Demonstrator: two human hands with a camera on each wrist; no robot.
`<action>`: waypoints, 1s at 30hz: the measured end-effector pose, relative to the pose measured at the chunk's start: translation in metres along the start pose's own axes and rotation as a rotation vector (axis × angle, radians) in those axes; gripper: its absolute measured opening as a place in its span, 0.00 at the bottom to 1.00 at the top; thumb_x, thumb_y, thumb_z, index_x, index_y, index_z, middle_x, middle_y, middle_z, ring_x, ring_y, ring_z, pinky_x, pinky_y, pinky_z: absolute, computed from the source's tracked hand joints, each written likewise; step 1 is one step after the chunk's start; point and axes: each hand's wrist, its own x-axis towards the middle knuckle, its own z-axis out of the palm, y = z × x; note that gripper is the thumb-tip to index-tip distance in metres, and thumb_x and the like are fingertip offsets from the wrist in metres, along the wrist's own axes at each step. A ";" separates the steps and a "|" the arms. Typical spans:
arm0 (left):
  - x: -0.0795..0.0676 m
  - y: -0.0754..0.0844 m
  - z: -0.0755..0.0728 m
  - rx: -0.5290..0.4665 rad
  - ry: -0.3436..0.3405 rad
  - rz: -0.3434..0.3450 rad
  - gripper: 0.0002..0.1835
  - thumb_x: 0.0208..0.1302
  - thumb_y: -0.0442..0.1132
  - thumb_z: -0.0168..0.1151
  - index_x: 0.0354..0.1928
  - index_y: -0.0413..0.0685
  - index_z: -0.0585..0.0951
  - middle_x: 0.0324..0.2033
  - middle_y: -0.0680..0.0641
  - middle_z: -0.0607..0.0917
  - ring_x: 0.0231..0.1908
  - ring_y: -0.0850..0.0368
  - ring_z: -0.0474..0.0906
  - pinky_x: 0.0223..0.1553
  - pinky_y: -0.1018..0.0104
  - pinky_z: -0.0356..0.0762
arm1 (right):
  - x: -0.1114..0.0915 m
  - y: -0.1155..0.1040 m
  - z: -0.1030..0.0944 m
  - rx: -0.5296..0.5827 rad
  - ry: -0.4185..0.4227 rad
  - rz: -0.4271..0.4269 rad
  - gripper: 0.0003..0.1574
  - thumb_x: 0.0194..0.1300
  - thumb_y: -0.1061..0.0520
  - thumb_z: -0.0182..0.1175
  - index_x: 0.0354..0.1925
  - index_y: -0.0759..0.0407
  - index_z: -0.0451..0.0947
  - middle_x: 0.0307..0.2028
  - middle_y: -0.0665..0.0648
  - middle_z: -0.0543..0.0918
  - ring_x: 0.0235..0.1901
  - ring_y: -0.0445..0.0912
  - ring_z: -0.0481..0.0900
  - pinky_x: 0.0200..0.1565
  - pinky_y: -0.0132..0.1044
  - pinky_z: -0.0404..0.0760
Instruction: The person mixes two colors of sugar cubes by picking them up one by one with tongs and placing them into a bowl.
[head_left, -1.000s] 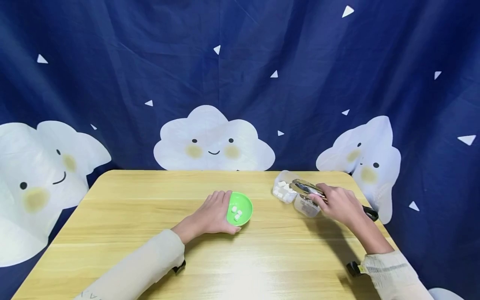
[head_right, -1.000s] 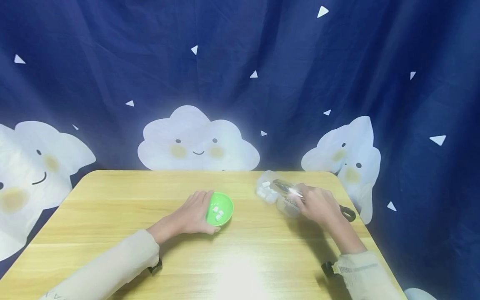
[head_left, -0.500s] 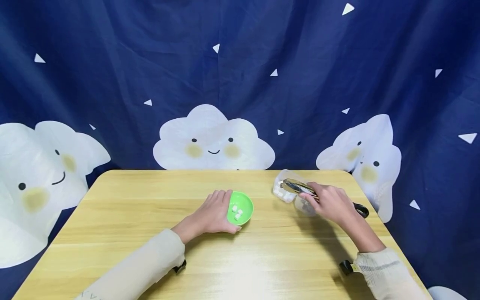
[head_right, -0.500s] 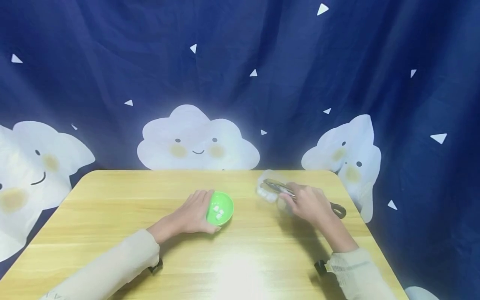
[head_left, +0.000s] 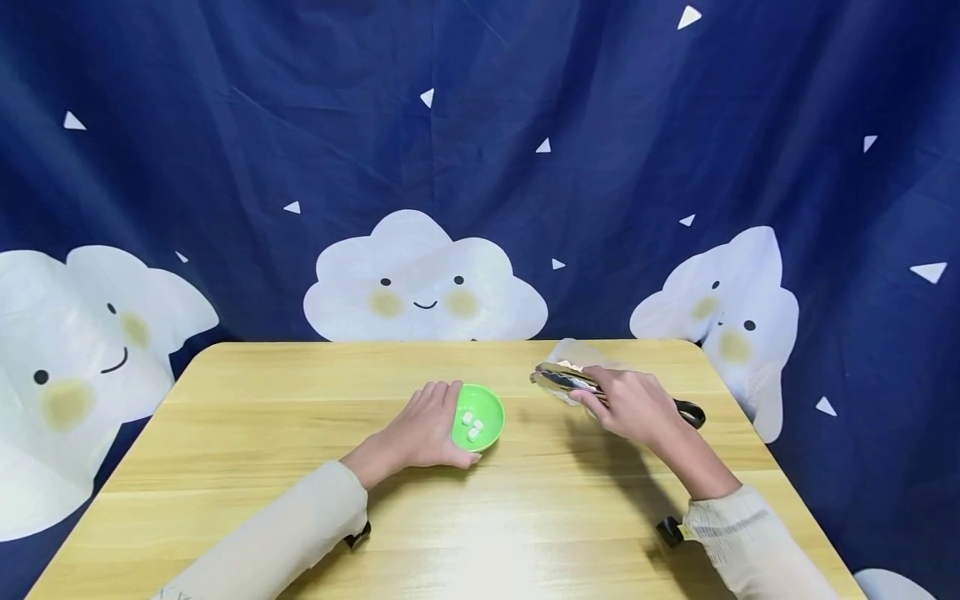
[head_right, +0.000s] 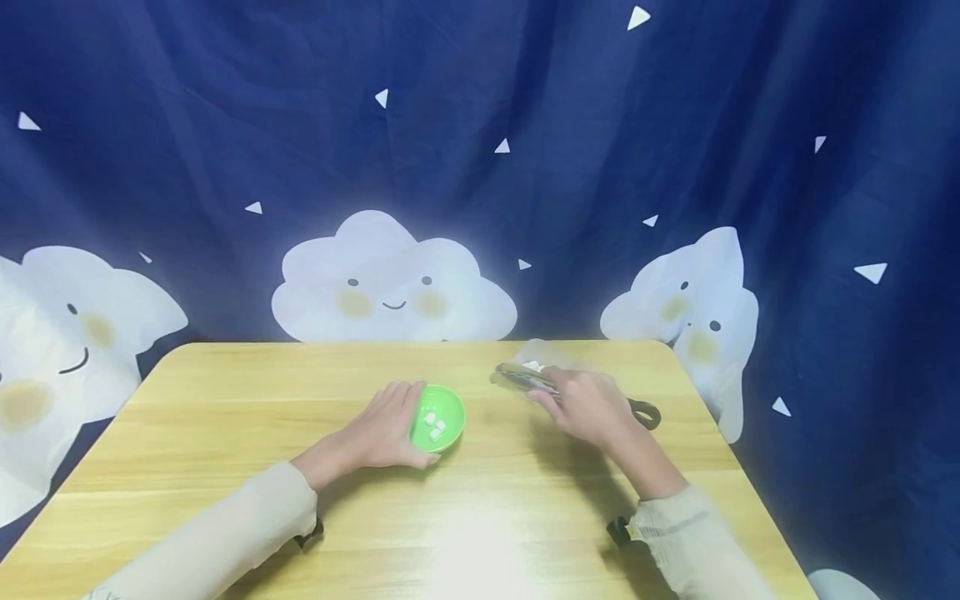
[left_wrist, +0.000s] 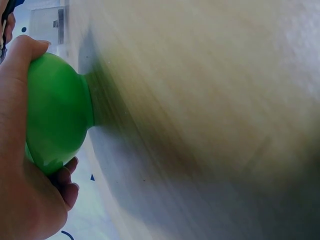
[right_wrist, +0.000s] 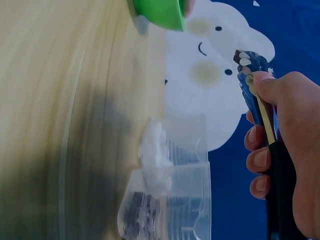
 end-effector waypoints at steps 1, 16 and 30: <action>0.000 0.000 0.000 0.002 -0.005 -0.001 0.64 0.41 0.72 0.72 0.73 0.38 0.62 0.51 0.42 0.75 0.50 0.49 0.68 0.52 0.57 0.70 | 0.001 -0.002 0.000 0.000 -0.001 -0.005 0.19 0.66 0.39 0.67 0.37 0.52 0.77 0.18 0.47 0.72 0.17 0.44 0.72 0.19 0.45 0.71; 0.001 -0.003 -0.001 0.016 -0.007 0.003 0.65 0.41 0.73 0.71 0.74 0.36 0.61 0.52 0.41 0.76 0.51 0.49 0.69 0.54 0.56 0.72 | 0.015 -0.021 0.007 0.000 -0.017 -0.042 0.23 0.65 0.37 0.67 0.45 0.53 0.82 0.18 0.49 0.78 0.18 0.48 0.78 0.21 0.46 0.72; 0.001 -0.001 -0.001 0.013 -0.018 -0.006 0.65 0.40 0.74 0.71 0.74 0.38 0.62 0.52 0.42 0.76 0.50 0.50 0.69 0.53 0.58 0.71 | 0.019 -0.033 0.020 -0.001 -0.088 -0.064 0.22 0.66 0.36 0.66 0.44 0.51 0.82 0.23 0.50 0.83 0.19 0.46 0.79 0.17 0.39 0.67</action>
